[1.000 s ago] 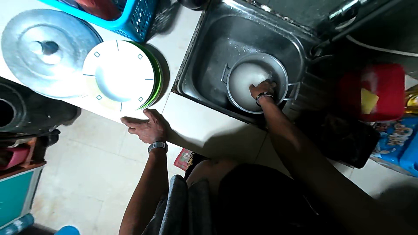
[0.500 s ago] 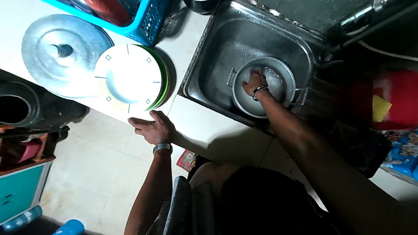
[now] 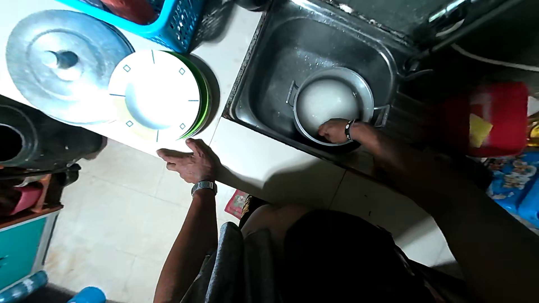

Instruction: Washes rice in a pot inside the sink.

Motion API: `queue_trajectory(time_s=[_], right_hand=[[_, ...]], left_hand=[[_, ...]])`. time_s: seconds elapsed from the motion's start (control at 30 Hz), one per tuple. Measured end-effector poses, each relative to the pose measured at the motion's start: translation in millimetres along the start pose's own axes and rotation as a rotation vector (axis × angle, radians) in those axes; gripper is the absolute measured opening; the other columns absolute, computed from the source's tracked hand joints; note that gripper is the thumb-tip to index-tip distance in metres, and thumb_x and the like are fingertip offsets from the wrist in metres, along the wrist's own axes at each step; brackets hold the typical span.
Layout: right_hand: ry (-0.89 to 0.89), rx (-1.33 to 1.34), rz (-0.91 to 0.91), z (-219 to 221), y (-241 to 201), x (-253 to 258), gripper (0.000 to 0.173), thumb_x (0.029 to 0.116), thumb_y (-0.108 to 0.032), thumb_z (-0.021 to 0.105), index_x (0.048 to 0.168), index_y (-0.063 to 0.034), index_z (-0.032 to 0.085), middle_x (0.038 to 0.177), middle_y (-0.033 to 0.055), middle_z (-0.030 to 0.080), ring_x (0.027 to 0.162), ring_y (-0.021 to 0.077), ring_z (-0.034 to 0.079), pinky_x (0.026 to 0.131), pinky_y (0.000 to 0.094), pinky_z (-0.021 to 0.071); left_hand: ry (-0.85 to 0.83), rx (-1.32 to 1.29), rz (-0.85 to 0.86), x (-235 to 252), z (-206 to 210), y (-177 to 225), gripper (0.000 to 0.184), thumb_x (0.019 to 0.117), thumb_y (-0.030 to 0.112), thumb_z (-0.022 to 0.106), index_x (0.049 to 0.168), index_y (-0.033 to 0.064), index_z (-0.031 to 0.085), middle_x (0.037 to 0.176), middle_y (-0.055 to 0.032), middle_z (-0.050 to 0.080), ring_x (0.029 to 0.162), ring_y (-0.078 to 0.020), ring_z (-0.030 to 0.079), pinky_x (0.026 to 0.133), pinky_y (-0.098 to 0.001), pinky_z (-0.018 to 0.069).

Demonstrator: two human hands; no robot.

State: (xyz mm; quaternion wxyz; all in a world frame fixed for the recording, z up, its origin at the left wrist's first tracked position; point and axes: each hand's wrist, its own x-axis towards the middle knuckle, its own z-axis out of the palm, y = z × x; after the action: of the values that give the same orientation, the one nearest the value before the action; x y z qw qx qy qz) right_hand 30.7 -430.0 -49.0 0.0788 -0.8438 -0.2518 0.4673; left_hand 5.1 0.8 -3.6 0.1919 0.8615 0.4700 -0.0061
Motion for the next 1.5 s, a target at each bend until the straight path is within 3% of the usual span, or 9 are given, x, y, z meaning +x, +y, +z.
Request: queue_trajectory(time_s=[0.13,0.23,0.3,0.43,0.67,0.83,1.0,1.23,1.5], right_hand=[[-0.020,0.225,0.117,-29.4,-5.2,-30.3,0.026,0.1034,-0.010,0.057,0.121,-0.0089,0.076,0.113,0.0170,0.074,0.112,0.0353,0.068,0.102,0.0581,0.0487],[0.229,0.412,0.155,-36.2,4.8,-29.4,0.028,0.1062,-0.017,0.055,0.127,-0.0105,0.072,0.110,0.0142,0.075,0.100,0.0306,0.071,0.098,0.0558,0.0528],[0.417,0.400,0.223,-41.3,14.1,-16.0,0.034,0.1045,-0.021,0.057,0.135,-0.0099,0.067,0.120,0.0169,0.072,0.113,0.0345,0.068,0.103,0.0592,0.0493],[0.551,0.366,0.557,-57.0,10.6,3.5,0.061,0.0986,-0.031,0.066,0.152,-0.0065,0.049,0.147,0.0283,0.051,0.140,0.0465,0.045,0.114,0.0652,0.0352],[0.469,0.406,0.696,-53.0,-19.0,28.6,0.080,0.0912,-0.038,0.073,0.161,-0.0217,0.037,0.161,0.0364,0.022,0.137,0.0575,0.040,0.102,0.0704,0.0424],[0.366,0.332,0.542,-36.3,-38.5,19.7,0.056,0.0952,-0.020,0.067,0.150,-0.0279,0.055,0.153,0.0346,0.035,0.126,0.0530,0.053,0.099,0.0659,0.0485],[0.257,0.291,0.277,-3.7,-39.6,8.1,0.033,0.0977,-0.007,0.059,0.128,-0.0098,0.070,0.127,0.0255,0.064,0.123,0.0431,0.059,0.101,0.0615,0.0477],[0.561,0.671,0.405,-36.1,-74.7,27.0,0.050,0.1070,-0.015,0.047,0.156,-0.0074,0.043,0.148,0.0227,0.054,0.138,0.0392,0.051,0.116,0.0543,0.0392],[0.524,0.728,0.772,-35.1,-65.8,4.2,0.057,0.1034,-0.028,0.057,0.151,0.0007,0.045,0.150,0.0289,0.047,0.140,0.0439,0.046,0.111,0.0584,0.0420]], left_hand=[[-0.039,0.007,0.035,-2.3,-1.6,-6.3,0.092,0.0976,0.073,0.032,0.165,0.0206,-0.001,0.156,-0.0320,0.033,0.120,-0.0489,0.060,0.086,-0.0644,0.0544],[-0.026,0.008,0.030,-3.2,-0.5,-6.0,0.091,0.0973,0.073,0.033,0.165,0.0210,0.000,0.155,-0.0310,0.036,0.118,-0.0476,0.062,0.086,-0.0638,0.0550],[-0.020,0.008,0.029,-3.7,-1.0,-5.8,0.091,0.0974,0.072,0.034,0.165,0.0213,0.001,0.154,-0.0311,0.037,0.118,-0.0475,0.062,0.086,-0.0640,0.0548],[-0.017,0.003,0.019,-1.5,-0.5,-4.0,0.091,0.0975,0.072,0.034,0.166,0.0209,0.002,0.154,-0.0310,0.037,0.117,-0.0469,0.063,0.087,-0.0632,0.0548],[-0.004,0.007,0.028,0.3,1.9,-6.2,0.092,0.0974,0.073,0.034,0.166,0.0203,0.002,0.155,-0.0306,0.036,0.118,-0.0454,0.062,0.086,-0.0598,0.0561],[0.047,-0.005,0.017,6.9,7.7,-4.5,0.091,0.0975,0.072,0.039,0.166,0.0214,0.008,0.155,-0.0261,0.040,0.118,-0.0403,0.064,0.087,-0.0543,0.0573],[-0.023,0.011,0.045,1.6,4.1,-11.4,0.093,0.0965,0.076,0.031,0.165,0.0224,-0.001,0.155,-0.0320,0.035,0.116,-0.0481,0.062,0.085,-0.0634,0.0551],[-0.003,-0.002,0.039,2.5,-0.4,0.7,0.089,0.1000,0.068,0.039,0.165,0.0169,0.006,0.154,-0.0317,0.038,0.122,-0.0474,0.060,0.093,-0.0606,0.0538],[0.001,-0.021,0.025,0.1,-2.7,2.5,0.089,0.1008,0.066,0.041,0.166,0.0159,0.006,0.154,-0.0319,0.038,0.124,-0.0465,0.059,0.094,-0.0581,0.0540]])
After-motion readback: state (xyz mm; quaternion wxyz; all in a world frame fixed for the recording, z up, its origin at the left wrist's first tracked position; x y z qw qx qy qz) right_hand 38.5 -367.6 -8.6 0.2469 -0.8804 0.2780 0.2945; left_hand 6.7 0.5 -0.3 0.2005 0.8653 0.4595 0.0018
